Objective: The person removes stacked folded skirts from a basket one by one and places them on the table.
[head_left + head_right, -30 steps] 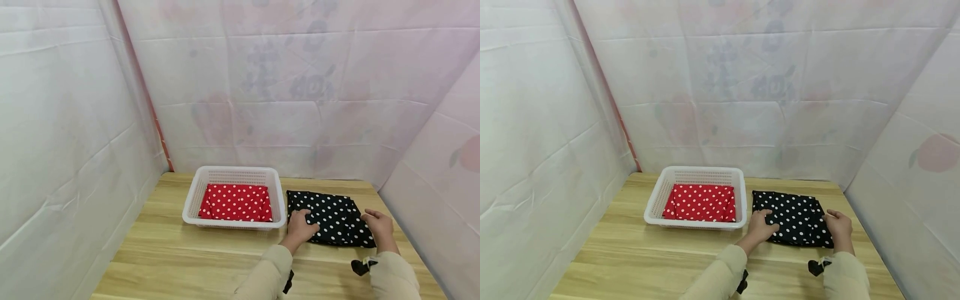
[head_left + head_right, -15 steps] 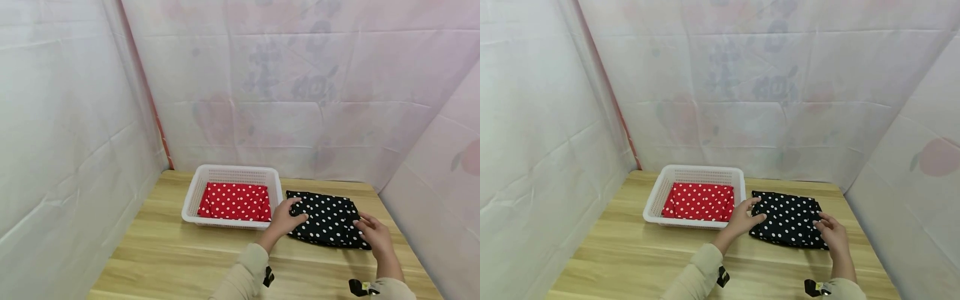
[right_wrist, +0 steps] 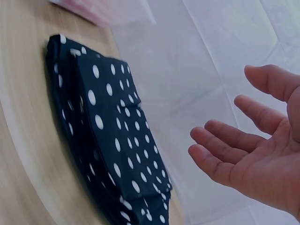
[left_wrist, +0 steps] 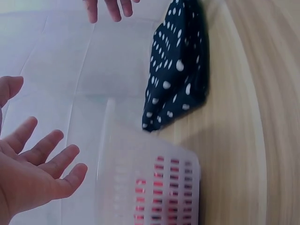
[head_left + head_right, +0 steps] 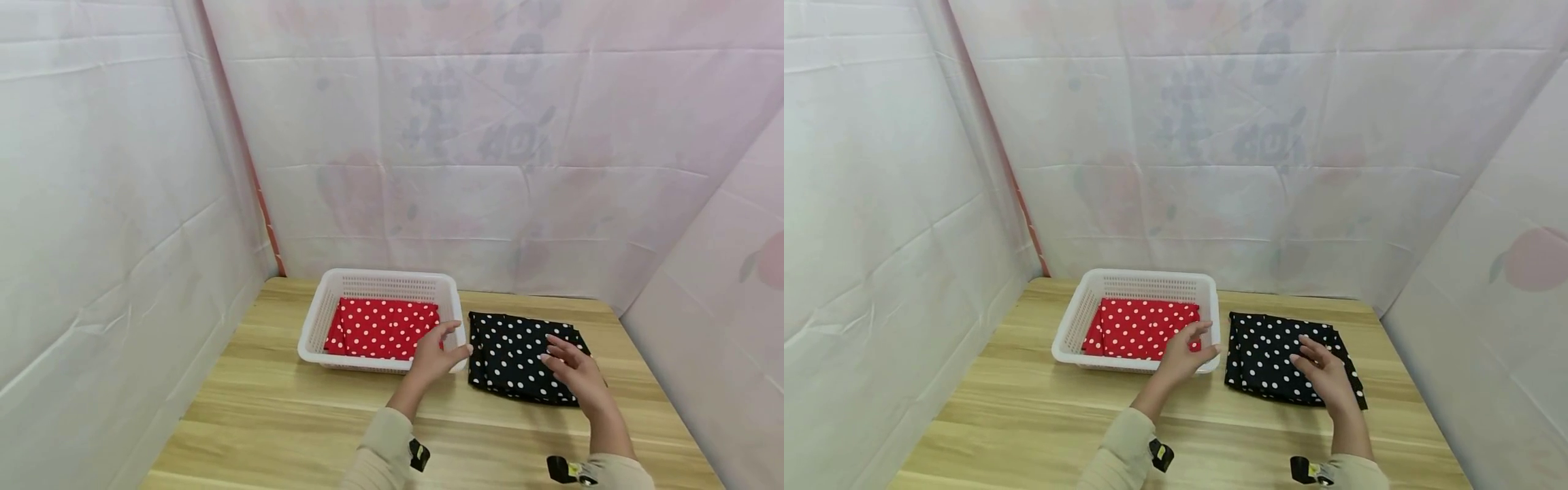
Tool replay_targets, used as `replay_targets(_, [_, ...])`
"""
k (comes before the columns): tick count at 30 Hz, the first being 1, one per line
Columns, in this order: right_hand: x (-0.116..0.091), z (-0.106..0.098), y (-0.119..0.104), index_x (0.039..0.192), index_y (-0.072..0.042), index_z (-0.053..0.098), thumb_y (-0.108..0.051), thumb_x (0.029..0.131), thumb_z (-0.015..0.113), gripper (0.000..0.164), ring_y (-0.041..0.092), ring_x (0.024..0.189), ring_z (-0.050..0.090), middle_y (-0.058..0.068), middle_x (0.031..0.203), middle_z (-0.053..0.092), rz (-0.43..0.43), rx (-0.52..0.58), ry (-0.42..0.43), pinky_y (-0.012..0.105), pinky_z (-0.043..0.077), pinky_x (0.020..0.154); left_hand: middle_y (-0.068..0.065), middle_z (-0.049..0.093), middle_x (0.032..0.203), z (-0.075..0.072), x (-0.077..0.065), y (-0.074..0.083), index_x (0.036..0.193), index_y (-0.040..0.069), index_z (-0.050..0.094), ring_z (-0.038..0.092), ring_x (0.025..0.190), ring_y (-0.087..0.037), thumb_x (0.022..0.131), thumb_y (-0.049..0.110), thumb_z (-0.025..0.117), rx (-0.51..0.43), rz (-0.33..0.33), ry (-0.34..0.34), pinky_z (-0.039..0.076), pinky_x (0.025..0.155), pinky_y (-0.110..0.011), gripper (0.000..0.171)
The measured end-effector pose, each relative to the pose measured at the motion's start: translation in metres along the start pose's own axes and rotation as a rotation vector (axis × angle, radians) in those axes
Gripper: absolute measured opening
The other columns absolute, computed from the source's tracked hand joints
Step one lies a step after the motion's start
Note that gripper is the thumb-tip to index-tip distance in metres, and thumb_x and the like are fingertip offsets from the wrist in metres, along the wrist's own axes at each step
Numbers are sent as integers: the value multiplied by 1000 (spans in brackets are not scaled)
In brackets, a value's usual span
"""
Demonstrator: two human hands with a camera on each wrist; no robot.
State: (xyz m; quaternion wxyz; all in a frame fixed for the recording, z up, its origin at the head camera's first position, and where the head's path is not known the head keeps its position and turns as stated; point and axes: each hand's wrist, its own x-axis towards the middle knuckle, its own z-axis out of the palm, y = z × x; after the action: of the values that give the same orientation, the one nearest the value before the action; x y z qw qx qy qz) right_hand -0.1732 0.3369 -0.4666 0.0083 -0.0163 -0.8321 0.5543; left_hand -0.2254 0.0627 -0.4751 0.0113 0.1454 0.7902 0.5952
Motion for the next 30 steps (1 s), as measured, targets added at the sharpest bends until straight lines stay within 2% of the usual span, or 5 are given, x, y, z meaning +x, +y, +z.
replay_targets(5, [4, 16, -5, 144, -1, 30, -33, 93, 56, 65, -5, 98, 48, 29, 136, 37, -19, -25, -21, 28, 47, 84, -6, 56, 124, -17, -4, -8, 129, 16, 55, 50, 114, -24, 80, 27, 71, 5, 2, 16, 43, 91, -46, 53])
replay_targets(12, [14, 42, -13, 144, -4, 31, -29, 91, 61, 65, 35, 120, 42, 25, 137, 39, -60, 25, -82, 39, 43, 90, -2, 55, 125, -46, -11, -20, 125, 20, 58, 48, 117, -27, 81, 29, 70, -34, 24, 20, 43, 92, -47, 46])
replay_targets(16, [18, 57, -25, 143, -3, 33, -23, 90, 62, 64, 37, 121, 42, 25, 136, 40, -92, 78, -113, 33, 42, 91, -3, 54, 126, -62, -16, -23, 128, 19, 56, 45, 119, -29, 82, 27, 70, -45, 23, 27, 41, 93, -49, 48])
replay_targets(23, [33, 80, -36, 141, -3, 36, -20, 89, 64, 61, 37, 120, 44, 24, 135, 42, -126, 148, -137, 35, 43, 92, -12, 52, 127, -89, -28, -6, 130, 6, 51, 44, 120, -34, 85, 17, 67, -75, 39, 34, 39, 96, -47, 49])
replay_targets(30, [47, 106, -44, 139, 2, 36, -8, 89, 62, 57, 40, 119, 44, 28, 135, 40, -118, 254, -181, 36, 44, 92, -10, 48, 132, -108, -19, -40, 133, 12, 50, 41, 123, -34, 84, 19, 69, -97, 29, 68, 35, 97, -53, 53])
